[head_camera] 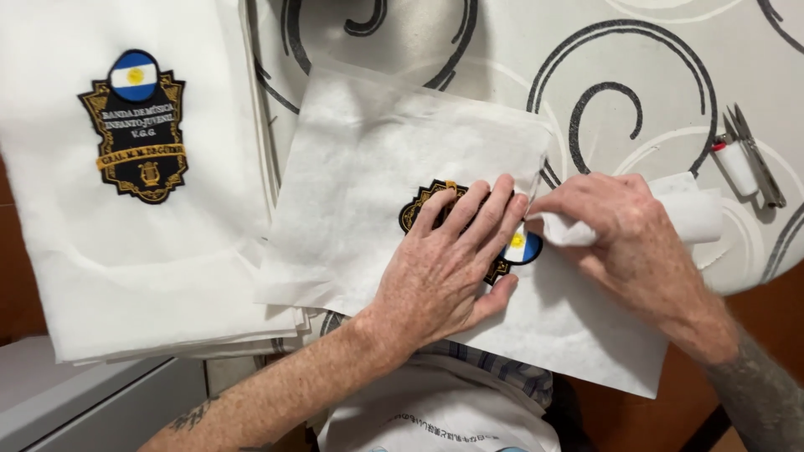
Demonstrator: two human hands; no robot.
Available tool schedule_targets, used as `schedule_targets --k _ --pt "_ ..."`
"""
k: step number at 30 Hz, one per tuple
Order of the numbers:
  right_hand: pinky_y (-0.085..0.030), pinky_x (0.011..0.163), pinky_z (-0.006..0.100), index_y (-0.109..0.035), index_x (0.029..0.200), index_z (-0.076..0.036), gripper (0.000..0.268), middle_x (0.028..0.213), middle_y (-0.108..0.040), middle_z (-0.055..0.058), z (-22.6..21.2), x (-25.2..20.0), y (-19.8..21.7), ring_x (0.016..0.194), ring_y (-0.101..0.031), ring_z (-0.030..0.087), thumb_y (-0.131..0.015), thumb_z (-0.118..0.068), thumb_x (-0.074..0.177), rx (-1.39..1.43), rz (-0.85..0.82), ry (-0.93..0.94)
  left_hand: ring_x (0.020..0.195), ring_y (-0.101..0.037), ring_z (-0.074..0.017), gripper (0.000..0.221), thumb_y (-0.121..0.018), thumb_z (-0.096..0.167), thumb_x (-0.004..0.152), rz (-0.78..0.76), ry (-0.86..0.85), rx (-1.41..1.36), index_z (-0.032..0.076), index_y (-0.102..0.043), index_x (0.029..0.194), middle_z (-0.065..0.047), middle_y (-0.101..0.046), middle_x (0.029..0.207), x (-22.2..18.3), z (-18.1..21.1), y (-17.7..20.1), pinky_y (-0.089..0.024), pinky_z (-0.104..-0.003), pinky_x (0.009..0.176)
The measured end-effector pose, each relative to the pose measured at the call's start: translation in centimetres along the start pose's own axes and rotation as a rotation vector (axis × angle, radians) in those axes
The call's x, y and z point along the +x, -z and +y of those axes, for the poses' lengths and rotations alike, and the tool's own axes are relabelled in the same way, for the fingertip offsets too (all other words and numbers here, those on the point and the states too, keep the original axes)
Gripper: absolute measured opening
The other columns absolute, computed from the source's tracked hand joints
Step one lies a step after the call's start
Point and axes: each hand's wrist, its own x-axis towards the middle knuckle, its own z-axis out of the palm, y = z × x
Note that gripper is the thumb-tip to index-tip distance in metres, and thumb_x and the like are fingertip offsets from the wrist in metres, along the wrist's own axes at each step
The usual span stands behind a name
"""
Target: Finishing embroidered patches by trimming threads, peeling them from backing, and singeing edges with a lighter.
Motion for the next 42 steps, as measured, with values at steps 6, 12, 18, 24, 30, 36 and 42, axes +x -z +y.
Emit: schedule_targets --k 6,12,18,24,30,36,42 --pt "-0.053 0.06 0.025 -0.061 0.1 -0.01 0.025 0.087 -0.066 0.004 -1.0 0.9 1.8 0.061 -0.063 0.012 -0.065 -0.013 0.076 0.151 -0.028 -0.042 0.121 -0.04 -0.0242 0.066 -0.042 0.049 0.083 0.021 0.006 -0.066 0.005 -0.037 0.133 -0.013 -0.037 0.137 -0.2 0.1 -0.2 -0.032 -0.038 0.098" --pt "-0.053 0.064 0.025 -0.065 0.095 -0.012 0.023 0.086 -0.067 0.004 -0.9 1.7 2.2 0.067 -0.064 0.011 -0.067 -0.017 0.072 0.16 -0.09 -0.118 0.118 -0.046 -0.0266 0.053 -0.051 0.041 0.085 0.117 -0.019 -0.173 0.002 -0.051 0.121 -0.014 -0.048 0.128 -0.5 0.8 -0.6 -0.033 -0.045 0.101" --pt "-0.052 0.067 0.028 -0.063 0.095 -0.011 0.023 0.085 -0.066 0.004 -0.2 1.8 1.9 0.072 -0.063 0.013 -0.066 -0.019 0.074 0.146 -0.108 -0.065 0.115 -0.048 -0.0234 0.045 -0.052 0.034 0.086 0.119 -0.079 -0.108 0.004 -0.054 0.119 -0.011 -0.051 0.126 -0.5 0.9 0.2 -0.036 -0.045 0.099" --pt "-0.056 0.064 0.024 -0.062 0.094 -0.014 0.025 0.086 -0.065 0.002 -0.5 -0.1 2.4 0.073 -0.064 0.012 -0.069 -0.011 0.07 0.153 -0.113 -0.021 0.117 -0.046 -0.0226 0.048 -0.052 0.036 0.086 0.076 -0.081 -0.021 0.005 -0.052 0.123 -0.009 -0.048 0.128 -0.4 1.1 0.6 -0.037 -0.046 0.098" --pt "-0.049 0.073 0.036 -0.06 0.103 -0.011 0.039 0.088 -0.066 0.005 -1.3 -0.1 3.1 0.077 -0.064 0.018 -0.068 -0.028 0.069 0.051 -0.102 -0.143 0.114 -0.048 -0.0243 0.04 -0.05 0.026 0.086 0.156 -0.036 -0.098 0.002 -0.056 0.118 -0.012 -0.051 0.125 -0.1 1.6 0.6 -0.036 -0.048 0.097" --pt "-0.049 0.074 0.033 -0.062 0.103 -0.014 0.038 0.098 -0.065 0.005 -0.6 0.5 2.9 0.086 -0.063 0.017 -0.071 -0.027 0.068 -0.054 -0.286 -0.269 0.115 -0.044 -0.0222 0.049 -0.044 0.038 0.088 0.027 -0.025 0.069 0.006 -0.049 0.125 -0.012 -0.044 0.131 0.2 2.0 0.6 -0.037 -0.044 0.094" --pt "-0.053 0.071 0.03 -0.058 0.109 -0.012 0.043 0.087 -0.068 0.006 -1.2 0.7 3.5 0.064 -0.067 0.014 -0.07 -0.02 0.069 -0.047 -0.293 -0.31 0.122 -0.038 -0.0232 0.046 -0.045 0.028 0.085 -0.004 -0.215 0.053 0.012 -0.045 0.128 -0.01 -0.037 0.136 0.6 0.2 -0.2 -0.031 -0.049 0.099"
